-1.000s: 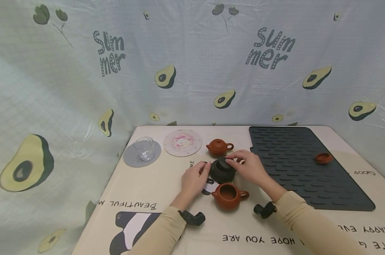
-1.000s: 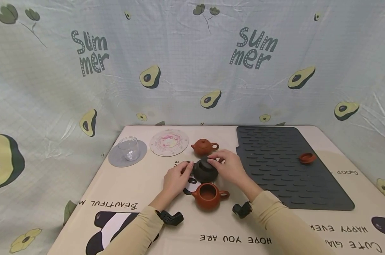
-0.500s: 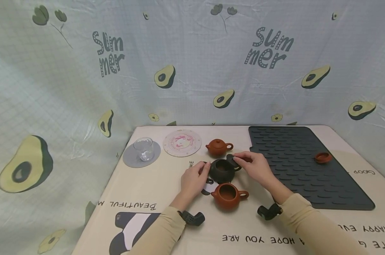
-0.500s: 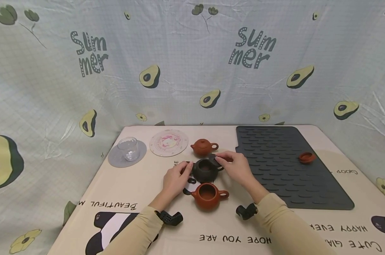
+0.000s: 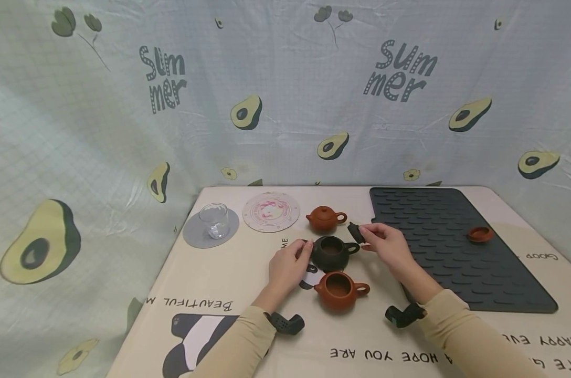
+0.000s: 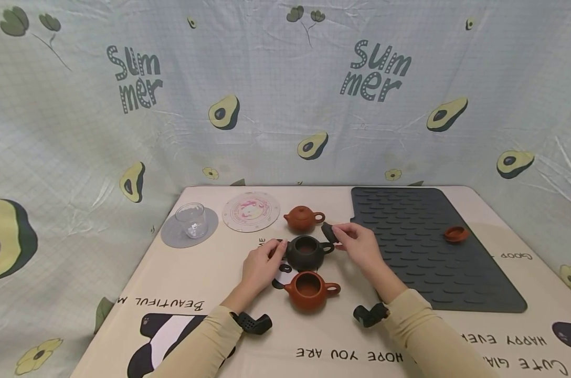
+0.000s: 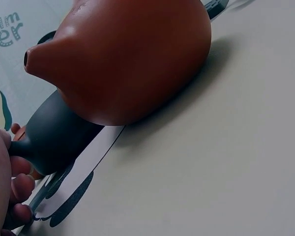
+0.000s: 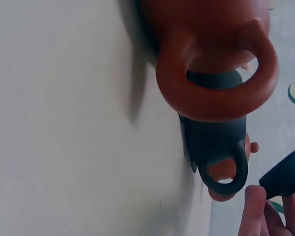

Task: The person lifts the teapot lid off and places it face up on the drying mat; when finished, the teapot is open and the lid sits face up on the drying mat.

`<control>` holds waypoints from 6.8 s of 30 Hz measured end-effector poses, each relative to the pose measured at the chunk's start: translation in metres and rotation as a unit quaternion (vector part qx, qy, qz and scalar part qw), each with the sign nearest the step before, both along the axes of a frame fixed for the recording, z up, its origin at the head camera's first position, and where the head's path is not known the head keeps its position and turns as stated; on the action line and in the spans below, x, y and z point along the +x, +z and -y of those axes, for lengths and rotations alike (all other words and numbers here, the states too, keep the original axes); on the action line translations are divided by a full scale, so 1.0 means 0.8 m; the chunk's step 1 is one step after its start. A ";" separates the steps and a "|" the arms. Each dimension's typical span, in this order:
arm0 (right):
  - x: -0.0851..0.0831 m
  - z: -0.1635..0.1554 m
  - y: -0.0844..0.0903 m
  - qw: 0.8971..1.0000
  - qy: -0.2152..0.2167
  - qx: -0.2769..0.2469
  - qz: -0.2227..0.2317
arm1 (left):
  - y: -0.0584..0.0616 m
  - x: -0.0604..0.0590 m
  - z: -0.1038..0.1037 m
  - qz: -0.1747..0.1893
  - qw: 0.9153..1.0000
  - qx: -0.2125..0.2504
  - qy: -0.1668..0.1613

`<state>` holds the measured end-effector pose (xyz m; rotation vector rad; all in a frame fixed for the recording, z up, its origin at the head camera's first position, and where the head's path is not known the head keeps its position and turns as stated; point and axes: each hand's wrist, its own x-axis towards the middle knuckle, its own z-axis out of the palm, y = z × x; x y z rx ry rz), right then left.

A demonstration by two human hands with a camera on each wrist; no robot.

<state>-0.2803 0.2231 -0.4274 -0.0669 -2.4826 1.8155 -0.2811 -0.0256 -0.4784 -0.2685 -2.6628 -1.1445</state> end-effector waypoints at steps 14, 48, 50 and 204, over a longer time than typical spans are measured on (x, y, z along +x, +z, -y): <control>0.002 -0.030 -0.006 0.961 0.054 -0.257 0.082 | -0.002 0.001 0.000 0.000 1.000 0.001 0.000; 0.002 -0.077 -0.008 0.960 -0.004 -0.235 0.154 | -0.003 -0.001 0.002 -0.008 1.000 0.000 -0.003; 0.002 -0.082 -0.007 0.967 -0.014 -0.211 0.144 | -0.003 -0.001 0.002 -0.008 1.000 0.000 -0.003; -0.100 0.084 0.043 0.902 0.118 0.411 -0.063 | 0.020 -0.104 -0.016 0.075 0.997 -0.008 0.001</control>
